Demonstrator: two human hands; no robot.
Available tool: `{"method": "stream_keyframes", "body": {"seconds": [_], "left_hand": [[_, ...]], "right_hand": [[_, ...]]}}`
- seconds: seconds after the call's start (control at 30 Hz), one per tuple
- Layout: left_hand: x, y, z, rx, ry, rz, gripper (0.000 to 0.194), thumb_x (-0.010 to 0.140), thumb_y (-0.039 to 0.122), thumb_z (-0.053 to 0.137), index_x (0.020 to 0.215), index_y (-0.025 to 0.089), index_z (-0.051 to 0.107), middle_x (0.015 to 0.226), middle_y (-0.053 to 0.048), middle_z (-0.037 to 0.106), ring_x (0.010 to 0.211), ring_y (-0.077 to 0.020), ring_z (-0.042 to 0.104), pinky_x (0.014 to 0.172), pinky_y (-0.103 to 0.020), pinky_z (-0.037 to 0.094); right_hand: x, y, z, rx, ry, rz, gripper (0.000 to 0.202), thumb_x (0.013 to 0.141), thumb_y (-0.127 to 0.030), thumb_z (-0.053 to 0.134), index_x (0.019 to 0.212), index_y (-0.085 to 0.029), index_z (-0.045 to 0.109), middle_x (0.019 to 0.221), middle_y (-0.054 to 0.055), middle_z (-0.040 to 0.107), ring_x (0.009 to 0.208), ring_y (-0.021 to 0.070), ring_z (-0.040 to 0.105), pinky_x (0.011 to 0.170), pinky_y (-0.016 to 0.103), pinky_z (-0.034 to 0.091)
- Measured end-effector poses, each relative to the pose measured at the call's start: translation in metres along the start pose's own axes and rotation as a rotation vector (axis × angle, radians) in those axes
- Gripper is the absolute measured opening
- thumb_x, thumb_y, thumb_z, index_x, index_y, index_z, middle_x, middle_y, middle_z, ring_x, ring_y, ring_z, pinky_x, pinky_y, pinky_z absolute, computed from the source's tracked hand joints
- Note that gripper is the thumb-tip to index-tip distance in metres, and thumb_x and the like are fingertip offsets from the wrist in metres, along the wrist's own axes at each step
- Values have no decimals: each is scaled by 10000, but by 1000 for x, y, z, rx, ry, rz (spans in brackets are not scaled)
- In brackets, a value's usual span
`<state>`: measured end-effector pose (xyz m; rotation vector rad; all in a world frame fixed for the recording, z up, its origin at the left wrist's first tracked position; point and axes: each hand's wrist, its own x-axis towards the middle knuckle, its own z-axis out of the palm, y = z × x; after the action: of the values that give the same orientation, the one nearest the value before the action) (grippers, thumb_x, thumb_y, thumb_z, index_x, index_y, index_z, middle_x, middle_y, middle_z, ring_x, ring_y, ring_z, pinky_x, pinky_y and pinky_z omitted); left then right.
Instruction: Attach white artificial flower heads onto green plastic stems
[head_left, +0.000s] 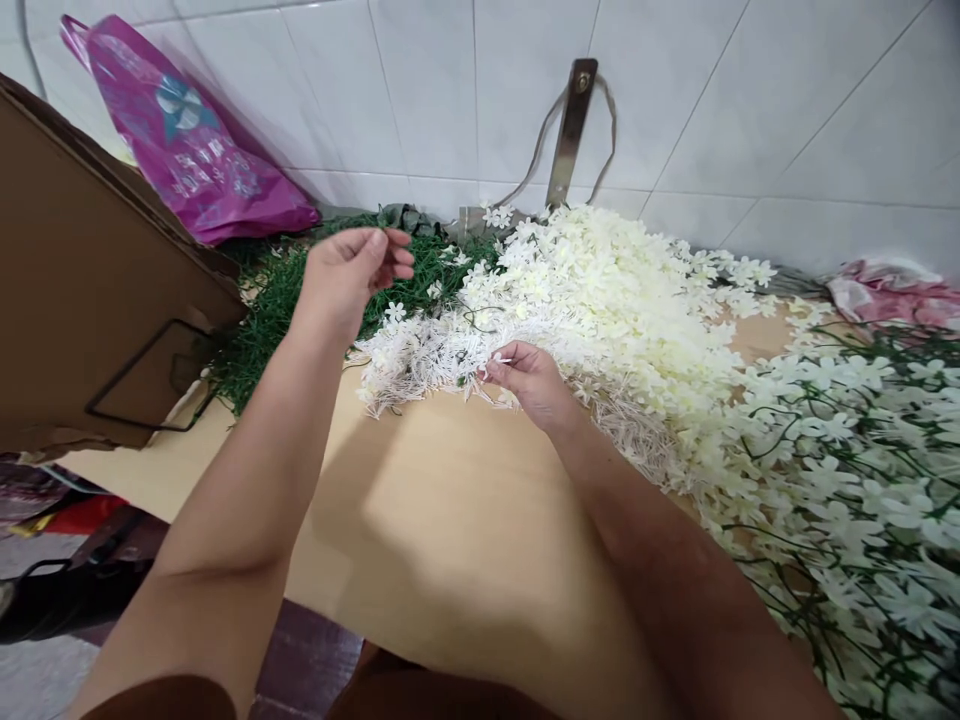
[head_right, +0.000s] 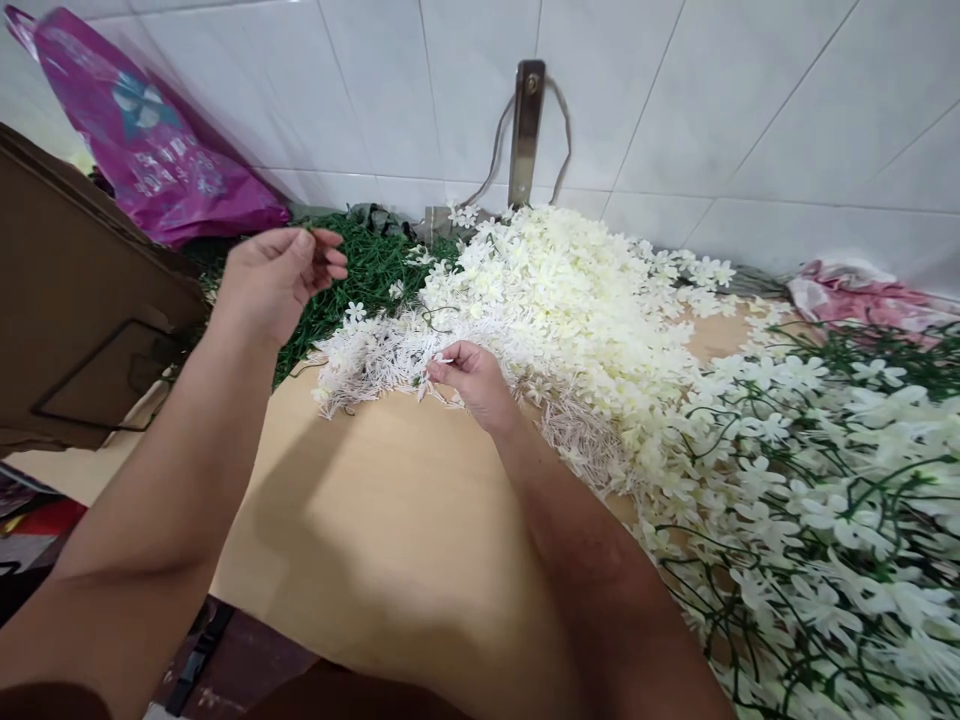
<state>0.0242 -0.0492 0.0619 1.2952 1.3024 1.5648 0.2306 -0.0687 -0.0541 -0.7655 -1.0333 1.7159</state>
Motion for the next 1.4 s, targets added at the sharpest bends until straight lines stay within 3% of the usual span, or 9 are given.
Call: {"method": "stream_keyframes", "body": {"seconds": [0.13,0.27,0.4,0.6,0.73,0.9,1.2,1.4], "left_hand": [[-44,-26,10,-90,-134,-181,277,813,416,684,765,146,645,674,6,634,604,-74,584,621,-213,459],[-83,-54,20,-109,-239,-342,459,612,552,795,728,137,634,599,30,540,526,-54,473,520,-183,361],[-104,-71,27,-5,-348,-360,531,630,655,726,672,140,604,549,32,479,495,-58,374,492,-198,281],[-105,-81,26,77,-508,-284,553,719,694,617,675,144,598,545,39,426,500,-74,337,509,-227,253],[-103,-90,22,28,-538,-270,555,738,698,598,649,150,575,526,43,405,511,-85,349,519,-235,255],[-102,-94,19,-14,-591,-289,561,743,694,604,612,151,562,515,45,392,506,-79,338,518,-231,243],[-101,-99,19,-10,-595,-349,529,723,666,631,612,158,534,531,46,376,511,-77,294,520,-236,202],[-100,-100,19,-14,-632,-342,433,763,531,626,580,165,484,559,42,412,526,-73,315,545,-239,232]], "right_hand": [[-1,-11,0,84,-17,-15,495,390,-423,923,661,-205,571,586,-85,653,617,93,656,725,279,541],[-4,-19,0,98,-73,-11,461,401,-404,928,660,-202,605,602,-76,661,629,91,658,722,267,537],[-4,-15,0,13,-115,32,430,418,-405,925,650,-183,639,618,-50,674,601,74,618,684,242,510],[-5,-4,-3,-93,-150,138,391,459,-396,916,677,-177,675,632,-33,682,606,80,598,616,225,477],[-7,-3,-4,-41,-189,208,357,490,-360,913,678,-182,667,662,-20,706,637,103,634,657,253,510],[-7,2,-6,-62,-162,230,354,500,-363,910,677,-184,661,639,-28,693,582,91,607,593,237,493],[-6,2,-1,-292,-273,66,385,566,-437,866,634,-179,588,671,-3,695,646,123,651,665,285,520],[-9,7,-2,-350,-296,38,377,598,-416,855,621,-179,563,741,36,698,730,151,656,728,322,509]]}}
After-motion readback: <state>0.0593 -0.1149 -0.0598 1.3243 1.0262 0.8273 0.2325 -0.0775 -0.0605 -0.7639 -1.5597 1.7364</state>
